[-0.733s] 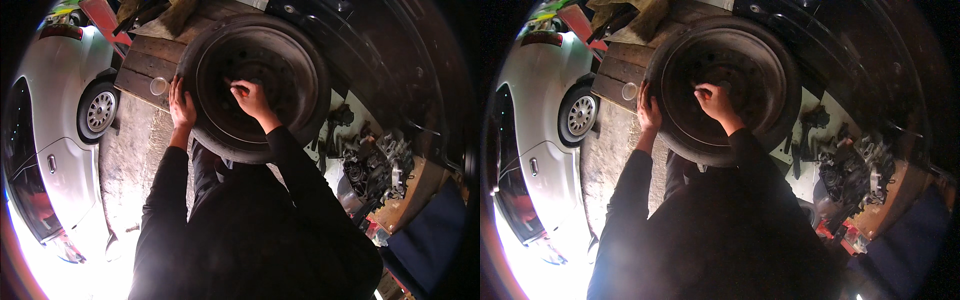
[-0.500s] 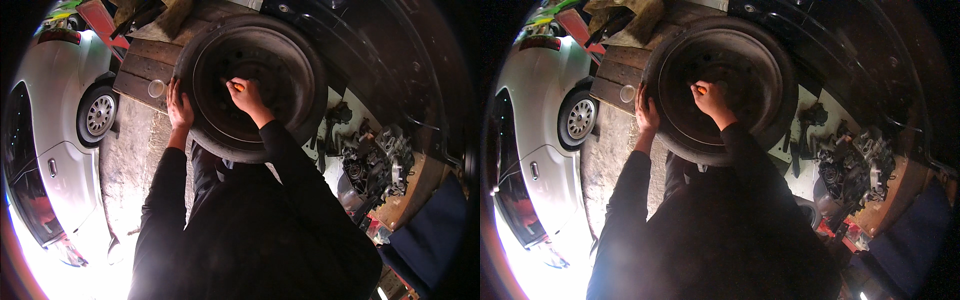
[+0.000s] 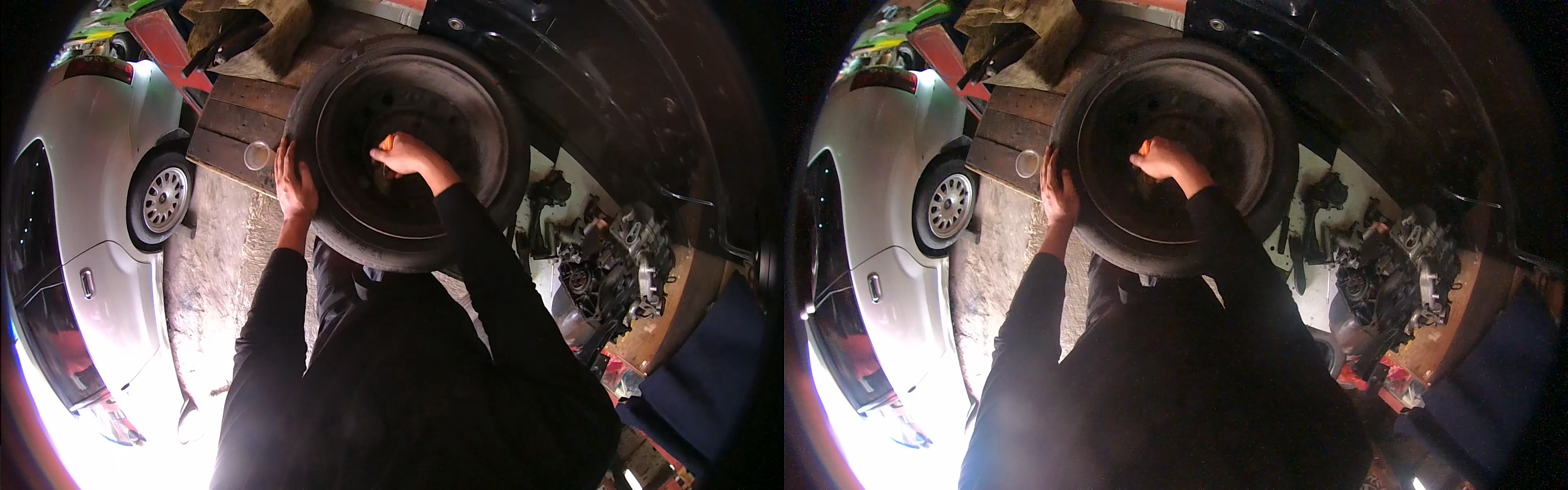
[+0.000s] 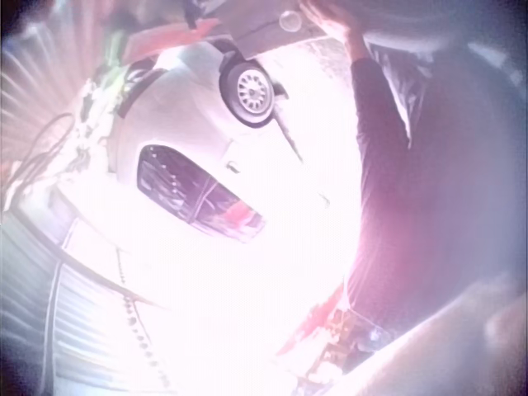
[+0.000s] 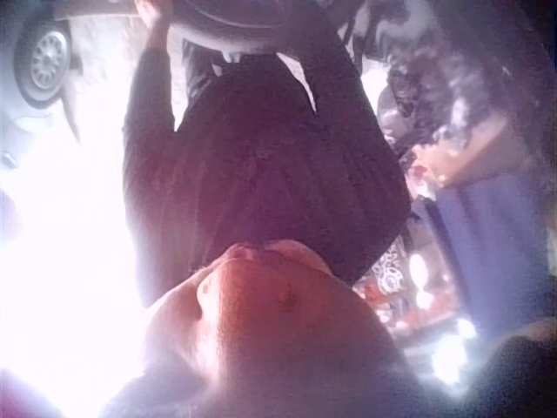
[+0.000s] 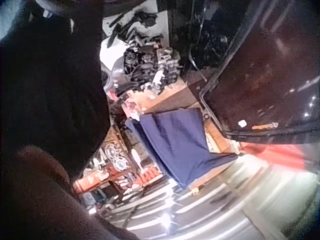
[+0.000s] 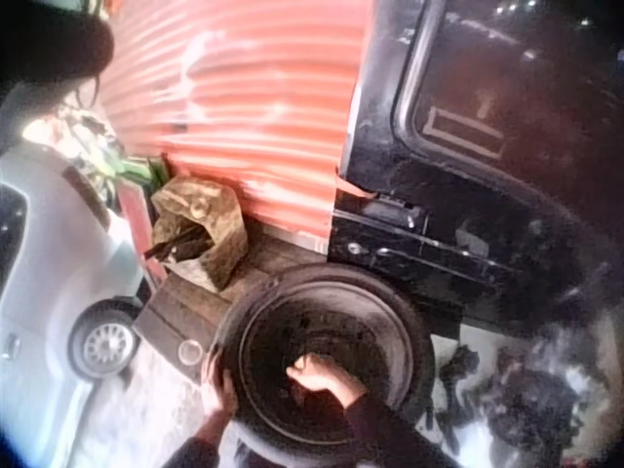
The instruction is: The person paints the inner surface of a car tire with a brush, repeatedly dipping the brush into a small container of paint and applying it to the rim and sidewall. The tire remains on a wooden pallet throughout the process.
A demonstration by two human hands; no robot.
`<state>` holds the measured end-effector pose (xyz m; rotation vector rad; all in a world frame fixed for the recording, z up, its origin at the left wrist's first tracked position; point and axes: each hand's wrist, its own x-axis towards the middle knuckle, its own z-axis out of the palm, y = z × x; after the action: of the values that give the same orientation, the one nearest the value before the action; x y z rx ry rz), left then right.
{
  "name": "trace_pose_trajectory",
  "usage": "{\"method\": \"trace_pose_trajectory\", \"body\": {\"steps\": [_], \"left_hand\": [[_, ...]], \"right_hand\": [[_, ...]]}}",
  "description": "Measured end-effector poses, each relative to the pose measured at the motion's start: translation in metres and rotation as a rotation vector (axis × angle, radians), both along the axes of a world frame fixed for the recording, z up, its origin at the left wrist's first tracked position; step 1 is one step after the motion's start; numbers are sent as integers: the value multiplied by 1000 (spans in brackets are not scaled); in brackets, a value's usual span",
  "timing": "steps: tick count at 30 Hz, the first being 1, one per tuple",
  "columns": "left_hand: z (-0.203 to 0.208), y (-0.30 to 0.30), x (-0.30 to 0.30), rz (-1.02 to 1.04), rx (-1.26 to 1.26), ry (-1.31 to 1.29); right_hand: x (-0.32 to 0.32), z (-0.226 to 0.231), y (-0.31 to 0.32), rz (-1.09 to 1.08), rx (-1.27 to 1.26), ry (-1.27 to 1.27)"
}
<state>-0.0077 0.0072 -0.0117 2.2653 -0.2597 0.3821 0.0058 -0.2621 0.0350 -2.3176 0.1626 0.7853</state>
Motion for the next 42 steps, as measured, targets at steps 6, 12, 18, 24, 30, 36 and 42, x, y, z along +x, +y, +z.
{"method": "trace_pose_trajectory", "body": {"steps": [6,12,18,24,30,36,42], "left_hand": [[2,1,-3,3,-3,24],[-2,2,-2,-7,-19,15],[2,2,-5,4,-24,15],[4,-2,-4,-3,-33,9],[4,2,-4,4,-20,-3],[2,-1,-2,-11,-32,11],[0,6,-5,8,-28,9]], "right_hand": [[-7,-32,7,-634,353,-696],[-27,-43,27,-841,749,-643],[-31,-17,46,-896,822,-684],[-30,-52,50,-559,260,-869],[-33,-30,6,-368,187,-369],[-25,-41,37,-445,195,-685],[-17,-26,3,-298,291,-276]]}}
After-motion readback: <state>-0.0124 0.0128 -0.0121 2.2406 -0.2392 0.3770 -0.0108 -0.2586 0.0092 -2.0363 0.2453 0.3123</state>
